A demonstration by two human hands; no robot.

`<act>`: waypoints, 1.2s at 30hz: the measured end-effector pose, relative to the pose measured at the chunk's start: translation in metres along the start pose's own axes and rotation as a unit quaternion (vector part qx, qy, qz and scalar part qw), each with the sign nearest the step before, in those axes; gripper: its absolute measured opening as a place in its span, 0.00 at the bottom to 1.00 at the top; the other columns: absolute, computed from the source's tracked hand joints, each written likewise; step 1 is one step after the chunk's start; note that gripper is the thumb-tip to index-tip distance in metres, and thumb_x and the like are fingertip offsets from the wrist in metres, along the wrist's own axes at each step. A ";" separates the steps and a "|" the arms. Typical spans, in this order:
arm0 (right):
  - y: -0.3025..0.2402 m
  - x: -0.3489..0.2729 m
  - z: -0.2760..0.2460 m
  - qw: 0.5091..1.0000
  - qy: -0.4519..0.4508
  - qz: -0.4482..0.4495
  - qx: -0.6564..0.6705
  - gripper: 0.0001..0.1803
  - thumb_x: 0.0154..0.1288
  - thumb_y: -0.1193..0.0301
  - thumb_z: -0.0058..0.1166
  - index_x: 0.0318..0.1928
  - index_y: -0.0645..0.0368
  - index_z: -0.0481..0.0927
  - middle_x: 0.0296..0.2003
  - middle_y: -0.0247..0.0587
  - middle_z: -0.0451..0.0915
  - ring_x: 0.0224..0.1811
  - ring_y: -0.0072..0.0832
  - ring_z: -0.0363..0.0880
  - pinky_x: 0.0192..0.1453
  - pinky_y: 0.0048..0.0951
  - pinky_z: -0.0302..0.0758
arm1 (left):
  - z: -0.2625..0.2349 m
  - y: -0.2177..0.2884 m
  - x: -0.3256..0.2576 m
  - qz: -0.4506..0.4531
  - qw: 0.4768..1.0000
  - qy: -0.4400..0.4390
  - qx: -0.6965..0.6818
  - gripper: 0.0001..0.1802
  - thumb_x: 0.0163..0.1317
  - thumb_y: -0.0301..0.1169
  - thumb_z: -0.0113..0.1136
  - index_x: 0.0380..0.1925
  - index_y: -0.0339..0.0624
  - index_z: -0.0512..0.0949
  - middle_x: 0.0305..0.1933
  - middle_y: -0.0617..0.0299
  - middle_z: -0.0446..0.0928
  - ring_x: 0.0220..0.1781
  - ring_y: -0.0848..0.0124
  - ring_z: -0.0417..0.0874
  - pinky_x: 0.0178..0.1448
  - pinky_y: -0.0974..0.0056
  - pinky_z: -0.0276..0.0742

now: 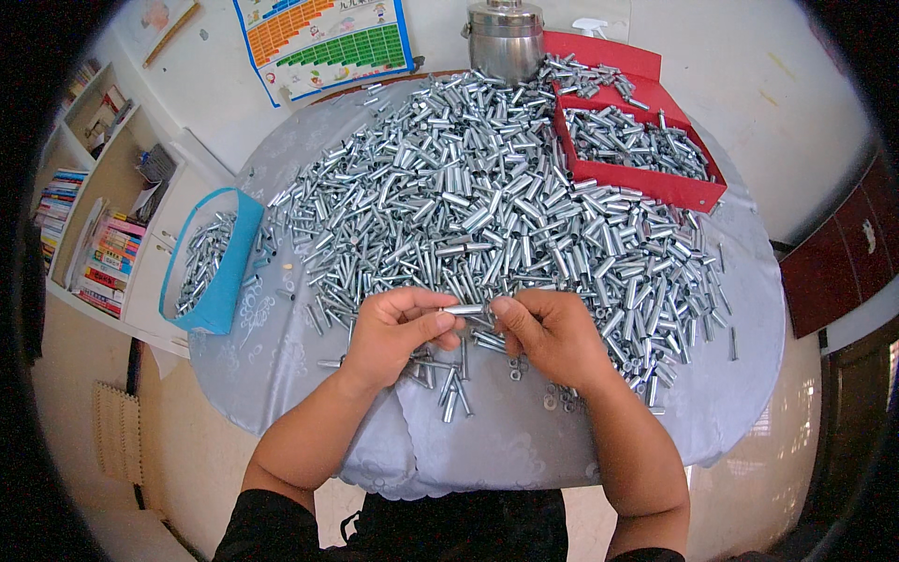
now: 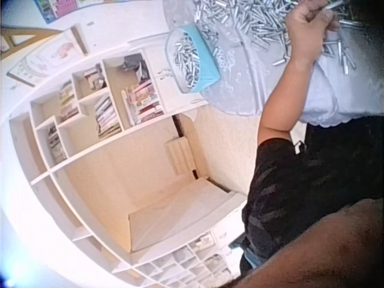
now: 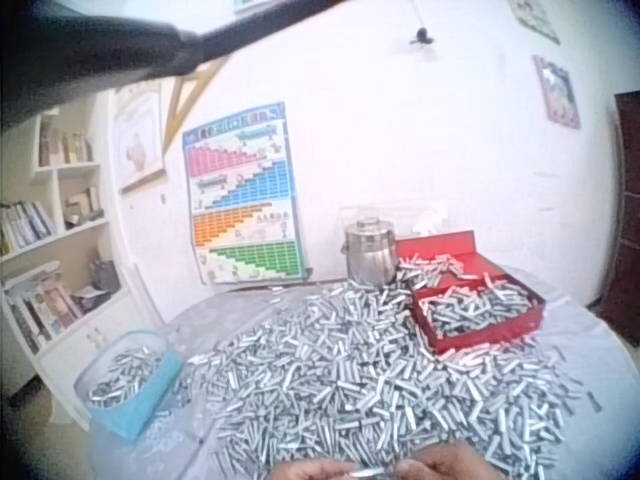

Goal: The person repeatedly picks up small metal fasteners and washers from a large pile on a table, threads the washers onto the fasteners by hand, and places the assembled units back onto the table. The process is continuous and repetitive, with no tools used.

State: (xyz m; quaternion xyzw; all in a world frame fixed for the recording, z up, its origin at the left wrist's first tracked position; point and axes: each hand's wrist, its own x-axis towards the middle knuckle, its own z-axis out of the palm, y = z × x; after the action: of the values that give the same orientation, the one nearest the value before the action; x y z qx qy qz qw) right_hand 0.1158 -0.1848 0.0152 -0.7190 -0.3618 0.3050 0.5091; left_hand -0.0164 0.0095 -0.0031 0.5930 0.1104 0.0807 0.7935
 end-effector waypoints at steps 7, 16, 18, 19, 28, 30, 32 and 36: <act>-0.002 0.000 0.009 0.996 0.052 -0.001 0.070 0.09 0.63 0.72 0.62 0.41 0.63 0.80 0.30 0.34 0.80 0.32 0.19 0.77 0.39 0.23 0.75 | 0.001 0.002 0.001 0.001 1.000 -0.002 -0.006 0.12 0.63 0.21 0.61 0.46 0.31 0.79 0.39 0.50 0.84 0.34 0.69 0.86 0.41 0.68 0.84; -0.004 -0.001 0.005 0.999 0.023 -0.033 -0.003 0.08 0.66 0.70 0.59 0.37 0.63 0.81 0.27 0.33 0.79 0.29 0.17 0.75 0.34 0.22 0.71 | 0.002 0.002 0.000 0.004 1.000 -0.002 -0.014 0.11 0.63 0.20 0.60 0.46 0.32 0.79 0.38 0.52 0.84 0.34 0.70 0.86 0.41 0.68 0.83; -0.003 -0.001 0.007 0.997 0.042 -0.024 0.054 0.08 0.66 0.71 0.59 0.36 0.64 0.80 0.26 0.33 0.79 0.28 0.17 0.75 0.33 0.22 0.71 | 0.002 0.002 0.000 0.005 1.000 -0.001 -0.015 0.11 0.62 0.20 0.60 0.45 0.32 0.79 0.38 0.52 0.84 0.34 0.70 0.85 0.41 0.68 0.83; -0.003 0.000 0.009 0.995 0.051 -0.020 0.083 0.08 0.67 0.71 0.58 0.36 0.65 0.80 0.26 0.34 0.79 0.28 0.17 0.75 0.33 0.22 0.71 | 0.002 0.001 0.000 0.009 1.000 -0.003 -0.020 0.11 0.62 0.20 0.60 0.45 0.33 0.79 0.38 0.52 0.84 0.34 0.70 0.85 0.41 0.68 0.83; -0.004 -0.001 0.011 0.983 0.074 -0.058 0.158 0.08 0.66 0.73 0.58 0.43 0.65 0.79 0.34 0.34 0.80 0.34 0.17 0.76 0.40 0.21 0.73 | 0.001 -0.001 0.000 0.021 0.999 -0.012 -0.038 0.12 0.62 0.19 0.60 0.46 0.32 0.79 0.39 0.53 0.83 0.35 0.70 0.85 0.42 0.68 0.83; -0.004 -0.001 0.012 0.991 0.071 -0.071 0.088 0.09 0.66 0.74 0.59 0.43 0.65 0.79 0.35 0.34 0.81 0.35 0.17 0.76 0.40 0.21 0.74 | 0.001 -0.001 0.001 0.027 0.999 -0.016 -0.043 0.12 0.62 0.19 0.60 0.46 0.32 0.79 0.39 0.53 0.83 0.35 0.70 0.85 0.42 0.68 0.83; -0.003 -0.001 0.010 0.997 0.046 -0.043 0.041 0.09 0.65 0.75 0.59 0.44 0.65 0.79 0.34 0.34 0.81 0.35 0.17 0.76 0.40 0.22 0.74 | 0.001 -0.002 0.001 0.024 0.999 -0.015 -0.044 0.12 0.62 0.19 0.60 0.46 0.32 0.79 0.39 0.52 0.83 0.35 0.70 0.85 0.42 0.68 0.83; -0.012 0.000 0.015 0.992 0.076 -0.034 0.095 0.08 0.64 0.76 0.61 0.43 0.65 0.79 0.30 0.34 0.80 0.32 0.17 0.77 0.38 0.22 0.75 | 0.000 -0.002 0.001 0.023 0.998 -0.016 -0.048 0.12 0.62 0.19 0.60 0.46 0.33 0.79 0.39 0.52 0.83 0.35 0.71 0.85 0.42 0.68 0.83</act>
State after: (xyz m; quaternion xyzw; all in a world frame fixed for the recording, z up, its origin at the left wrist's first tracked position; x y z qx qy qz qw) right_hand 0.1011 -0.1740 0.0219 -0.6756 -0.3161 0.2647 0.6112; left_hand -0.0154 0.0087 -0.0048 0.5576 0.0801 0.0941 0.8209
